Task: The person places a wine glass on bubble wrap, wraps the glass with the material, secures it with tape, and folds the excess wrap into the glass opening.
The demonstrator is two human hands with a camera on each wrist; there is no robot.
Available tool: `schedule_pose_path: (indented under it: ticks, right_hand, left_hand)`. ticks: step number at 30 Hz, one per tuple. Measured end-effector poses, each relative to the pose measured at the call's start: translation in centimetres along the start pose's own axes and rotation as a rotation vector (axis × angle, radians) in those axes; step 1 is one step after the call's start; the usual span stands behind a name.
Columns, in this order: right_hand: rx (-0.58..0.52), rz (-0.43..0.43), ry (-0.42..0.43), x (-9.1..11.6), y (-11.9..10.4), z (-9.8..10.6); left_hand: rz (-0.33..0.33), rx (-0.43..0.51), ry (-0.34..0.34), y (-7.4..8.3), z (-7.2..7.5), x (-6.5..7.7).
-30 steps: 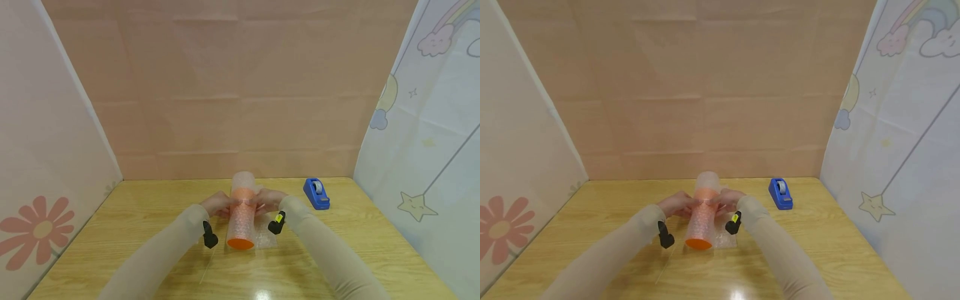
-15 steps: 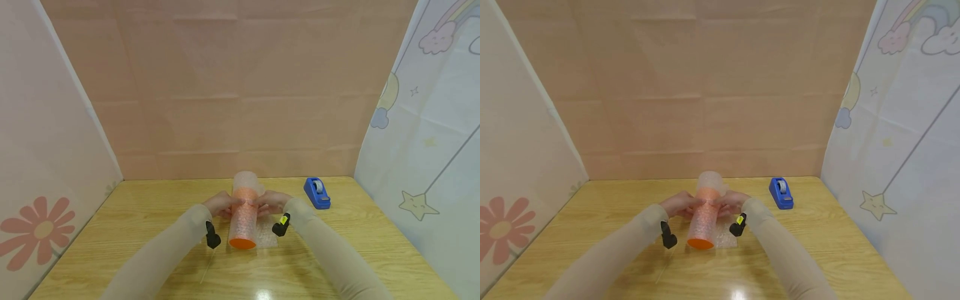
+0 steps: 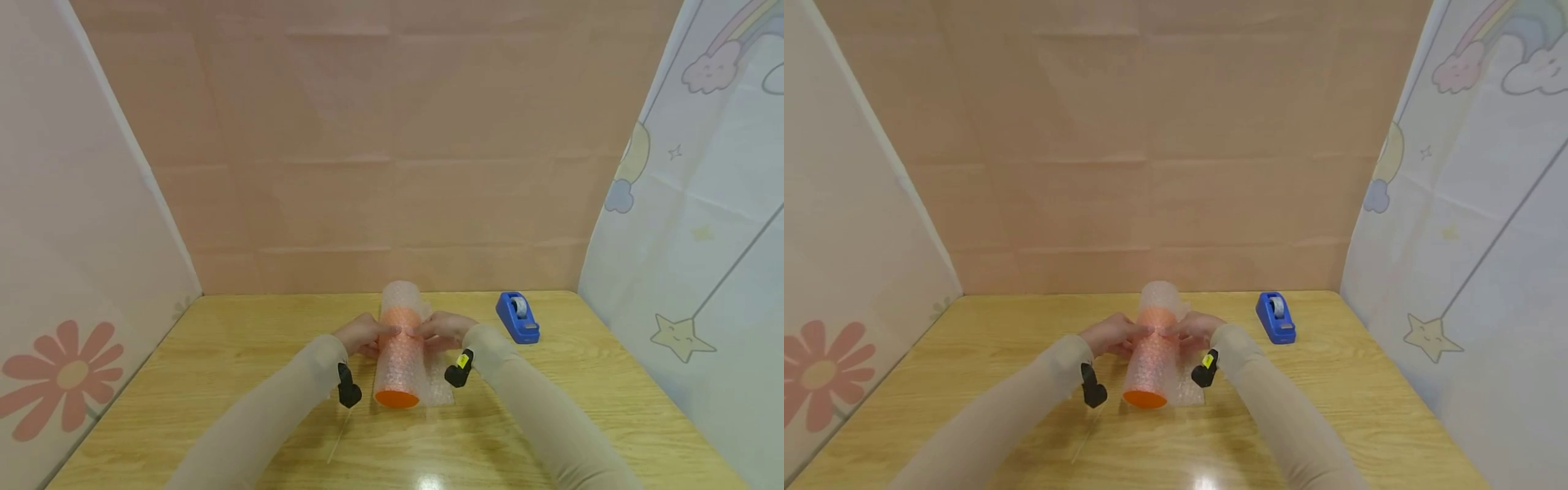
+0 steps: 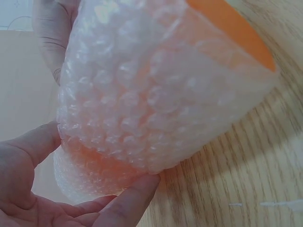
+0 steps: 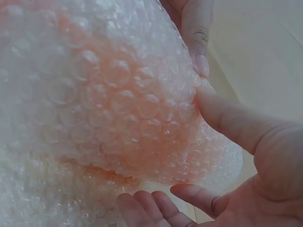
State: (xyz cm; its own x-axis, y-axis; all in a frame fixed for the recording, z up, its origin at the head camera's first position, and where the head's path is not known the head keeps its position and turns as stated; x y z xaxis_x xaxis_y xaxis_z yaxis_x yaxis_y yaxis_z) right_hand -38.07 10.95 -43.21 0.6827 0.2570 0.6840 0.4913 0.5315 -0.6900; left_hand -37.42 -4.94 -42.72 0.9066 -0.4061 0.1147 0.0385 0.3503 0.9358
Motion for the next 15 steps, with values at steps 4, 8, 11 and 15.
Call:
schedule_pose_path:
  ticks: [4,8,11,15]
  right_hand:
    - [0.038,-0.039,0.019,-0.30,0.41,0.13]
    - [-0.022,-0.040,-0.014,-0.07,0.23,-0.19]
    - [-0.077,-0.038,-0.025,0.21,-0.04,-0.38]
    - [-0.124,-0.044,-0.022,0.18,-0.25,-0.39]
  left_hand:
    - [0.007,-0.017,-0.003,-0.15,-0.11,0.15]
    - [0.007,-0.025,-0.007,-0.15,-0.19,0.13]
    - [0.000,-0.012,-0.010,-0.13,-0.21,0.00]
    - [-0.006,-0.011,-0.007,-0.13,-0.05,-0.20]
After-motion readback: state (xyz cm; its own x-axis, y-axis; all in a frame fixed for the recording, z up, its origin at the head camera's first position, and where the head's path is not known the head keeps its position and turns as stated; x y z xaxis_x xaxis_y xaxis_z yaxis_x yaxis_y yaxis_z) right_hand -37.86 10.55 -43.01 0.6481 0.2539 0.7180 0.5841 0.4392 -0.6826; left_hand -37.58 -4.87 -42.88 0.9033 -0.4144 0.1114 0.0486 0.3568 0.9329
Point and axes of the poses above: each hand's wrist, its own x-axis away from the middle knuckle, its own z-axis out of the back of the hand, y = z × x, the point moved 8 cm from there along -x, towards the middle knuckle, and after that the axes turned 15 degrees about -z, right-handed, at the moved point
